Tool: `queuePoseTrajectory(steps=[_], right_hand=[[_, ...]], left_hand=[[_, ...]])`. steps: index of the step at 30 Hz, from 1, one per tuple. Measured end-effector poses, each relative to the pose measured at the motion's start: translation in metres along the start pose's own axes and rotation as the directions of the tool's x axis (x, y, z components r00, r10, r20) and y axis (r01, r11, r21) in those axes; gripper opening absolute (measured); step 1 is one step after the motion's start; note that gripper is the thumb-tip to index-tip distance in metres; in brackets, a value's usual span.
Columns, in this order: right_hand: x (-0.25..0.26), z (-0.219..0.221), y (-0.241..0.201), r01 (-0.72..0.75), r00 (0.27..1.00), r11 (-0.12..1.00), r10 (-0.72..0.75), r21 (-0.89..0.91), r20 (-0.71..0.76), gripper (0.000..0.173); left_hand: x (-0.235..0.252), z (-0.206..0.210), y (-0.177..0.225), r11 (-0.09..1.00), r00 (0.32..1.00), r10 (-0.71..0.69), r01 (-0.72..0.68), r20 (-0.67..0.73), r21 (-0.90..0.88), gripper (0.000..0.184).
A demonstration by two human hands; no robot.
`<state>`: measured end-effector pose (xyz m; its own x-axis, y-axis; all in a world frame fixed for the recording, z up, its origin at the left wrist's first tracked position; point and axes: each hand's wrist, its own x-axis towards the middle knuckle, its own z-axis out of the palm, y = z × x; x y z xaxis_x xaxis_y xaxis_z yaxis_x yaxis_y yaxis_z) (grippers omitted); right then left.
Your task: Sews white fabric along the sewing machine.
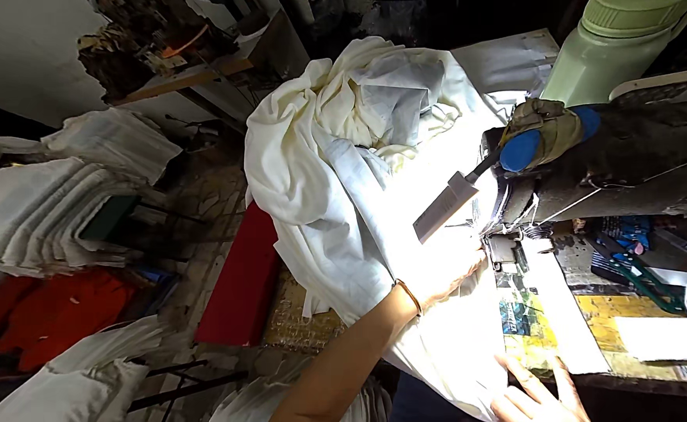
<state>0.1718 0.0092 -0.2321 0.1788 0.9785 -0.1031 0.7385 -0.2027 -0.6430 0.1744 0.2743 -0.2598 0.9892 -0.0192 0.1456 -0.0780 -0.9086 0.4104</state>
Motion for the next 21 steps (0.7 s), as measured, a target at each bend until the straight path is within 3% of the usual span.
queuePoseTrajectory(steps=[4, 7, 9, 12, 16, 21], right_hand=[[0.0, 0.0, 0.003, 0.013, 1.0, 1.0, -0.013, 0.002, 0.022, 0.02], [-0.001, 0.001, 0.003, 0.011, 1.0, 1.0, -0.011, -0.002, 0.018, 0.02], [-0.001, 0.002, 0.003, 0.016, 1.0, 1.0, -0.016, -0.021, 0.011, 0.019], [-0.002, 0.003, 0.001, 0.021, 1.0, 0.999, -0.021, -0.039, 0.003, 0.019], [-0.001, 0.0, -0.002, 0.021, 1.0, 0.999, -0.021, -0.03, 0.011, 0.019], [0.001, -0.004, -0.007, 0.018, 1.0, 0.999, -0.017, -0.034, 0.026, 0.02]], left_hand=[[-0.008, 0.008, 0.005, 0.99, 0.998, 0.039, -0.031, -0.053, 0.139, 0.022], [-0.022, 0.024, 0.016, 0.992, 0.996, -0.005, 0.016, -0.086, 0.129, 0.048], [-0.032, 0.032, 0.024, 0.997, 0.993, -0.048, 0.055, -0.107, 0.061, 0.056], [-0.042, 0.037, 0.029, 0.992, 0.99, -0.081, 0.069, -0.116, -0.107, 0.049], [-0.052, 0.032, 0.025, 0.967, 0.999, -0.046, 0.039, -0.023, -0.253, 0.041], [-0.051, 0.025, 0.013, 0.976, 0.999, 0.024, -0.014, 0.043, -0.217, 0.039]])
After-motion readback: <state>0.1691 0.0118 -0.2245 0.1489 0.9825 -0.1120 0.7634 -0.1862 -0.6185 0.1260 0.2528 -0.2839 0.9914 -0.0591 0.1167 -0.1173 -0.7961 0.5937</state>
